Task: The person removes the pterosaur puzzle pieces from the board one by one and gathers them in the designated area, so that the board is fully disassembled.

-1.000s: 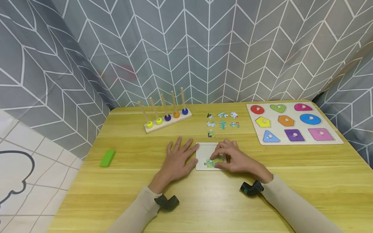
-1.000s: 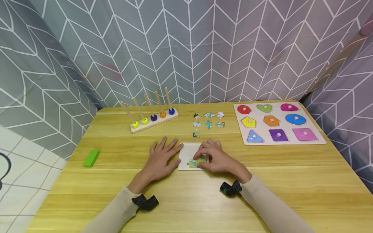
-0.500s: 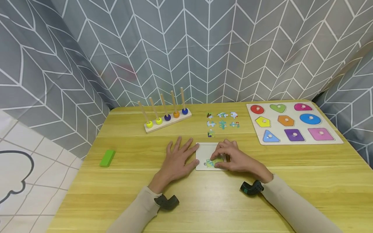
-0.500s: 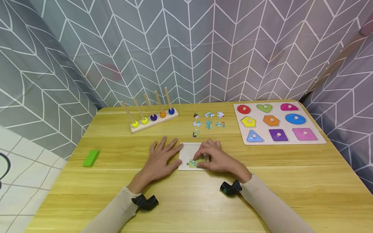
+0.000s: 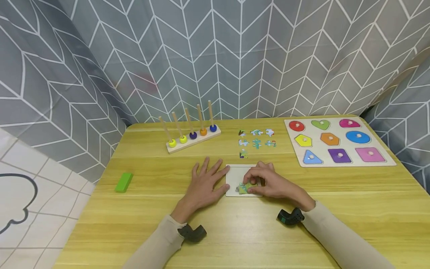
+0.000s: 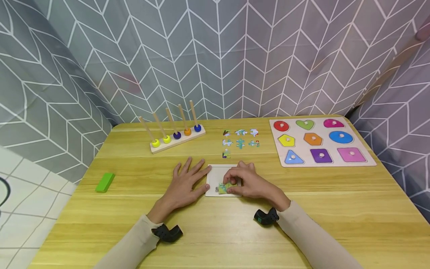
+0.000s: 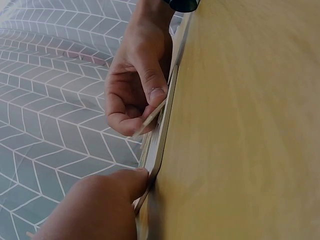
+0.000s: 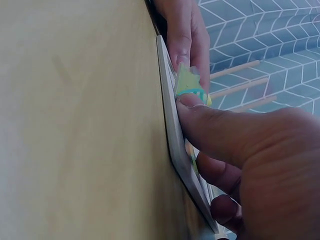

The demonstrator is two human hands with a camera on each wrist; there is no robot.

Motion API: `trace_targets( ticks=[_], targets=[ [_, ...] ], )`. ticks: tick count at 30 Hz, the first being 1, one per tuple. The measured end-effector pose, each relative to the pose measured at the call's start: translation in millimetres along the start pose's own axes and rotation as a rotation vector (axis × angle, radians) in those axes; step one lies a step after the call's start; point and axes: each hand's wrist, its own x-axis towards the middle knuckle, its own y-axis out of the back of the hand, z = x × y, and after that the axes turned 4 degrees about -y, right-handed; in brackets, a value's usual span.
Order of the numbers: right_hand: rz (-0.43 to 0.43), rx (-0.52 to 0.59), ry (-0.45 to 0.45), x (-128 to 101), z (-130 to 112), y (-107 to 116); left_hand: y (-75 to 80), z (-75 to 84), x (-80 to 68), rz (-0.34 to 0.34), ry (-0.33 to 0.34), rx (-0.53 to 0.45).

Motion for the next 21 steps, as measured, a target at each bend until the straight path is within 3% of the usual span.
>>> trace_targets(
  ticks=[21],
  targets=[
    [-0.002, 0.061, -0.053, -0.1, -1.7, -1.2, -2.2, -1.8, 0.8, -0.004, 0.006, -0.001]
  ],
)
